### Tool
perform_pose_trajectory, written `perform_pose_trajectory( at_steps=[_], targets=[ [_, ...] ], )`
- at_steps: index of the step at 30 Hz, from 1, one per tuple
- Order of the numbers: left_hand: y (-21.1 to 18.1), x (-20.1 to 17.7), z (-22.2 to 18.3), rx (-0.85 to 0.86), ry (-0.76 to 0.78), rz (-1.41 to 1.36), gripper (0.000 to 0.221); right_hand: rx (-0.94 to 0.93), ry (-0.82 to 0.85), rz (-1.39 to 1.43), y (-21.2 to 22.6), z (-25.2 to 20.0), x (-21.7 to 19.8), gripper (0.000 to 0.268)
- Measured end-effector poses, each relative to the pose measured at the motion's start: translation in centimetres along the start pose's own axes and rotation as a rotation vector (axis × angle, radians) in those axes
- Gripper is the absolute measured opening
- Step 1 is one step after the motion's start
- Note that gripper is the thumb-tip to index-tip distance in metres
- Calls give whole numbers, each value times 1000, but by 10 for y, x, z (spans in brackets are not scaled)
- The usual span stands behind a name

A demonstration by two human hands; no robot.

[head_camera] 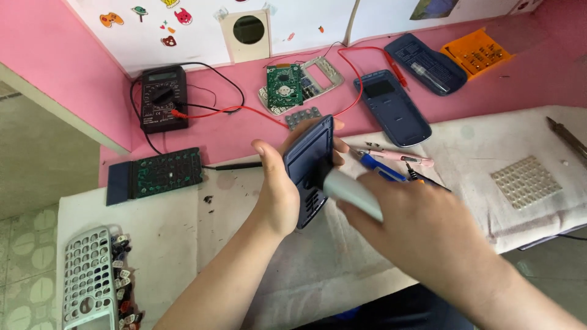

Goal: The person is cleaning the plastic casing of a calculator using a small handheld electronic cleaning tool.

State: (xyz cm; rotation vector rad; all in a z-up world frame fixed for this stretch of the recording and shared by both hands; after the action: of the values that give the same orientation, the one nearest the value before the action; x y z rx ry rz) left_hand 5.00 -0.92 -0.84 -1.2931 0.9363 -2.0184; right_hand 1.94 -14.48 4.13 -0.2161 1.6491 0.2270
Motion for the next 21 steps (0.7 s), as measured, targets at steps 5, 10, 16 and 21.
perform_pose_trajectory(
  at_steps=[5, 10, 16, 21],
  targets=[
    [4, -1, -1, 80, 13, -57, 87, -43, -192, -149, 8, 0, -25, 42],
    [-1, -2, -2, -22, -2, 41, 92, -270, -312, -163, 21, -13, -28, 26],
    [0, 4, -1, 83, 80, -26, 87, -72, -274, -187, 12, -1, -32, 48],
    [8, 7, -2, 87, 106, -79, 90, -30, -89, -248, 1, 2, -42, 37]
  ],
)
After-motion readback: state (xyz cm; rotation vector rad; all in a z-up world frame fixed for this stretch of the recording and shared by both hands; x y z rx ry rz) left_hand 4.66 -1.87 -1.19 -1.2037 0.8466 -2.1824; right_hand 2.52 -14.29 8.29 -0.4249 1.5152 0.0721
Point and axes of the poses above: each hand's wrist, its own z-axis towards the middle knuckle, its own x-axis out of the palm, y = z × x, the point moved 3 cm from there along z, towards the middle knuckle, and after that the axes turned 8 degrees about y, right-handed, at the moved point
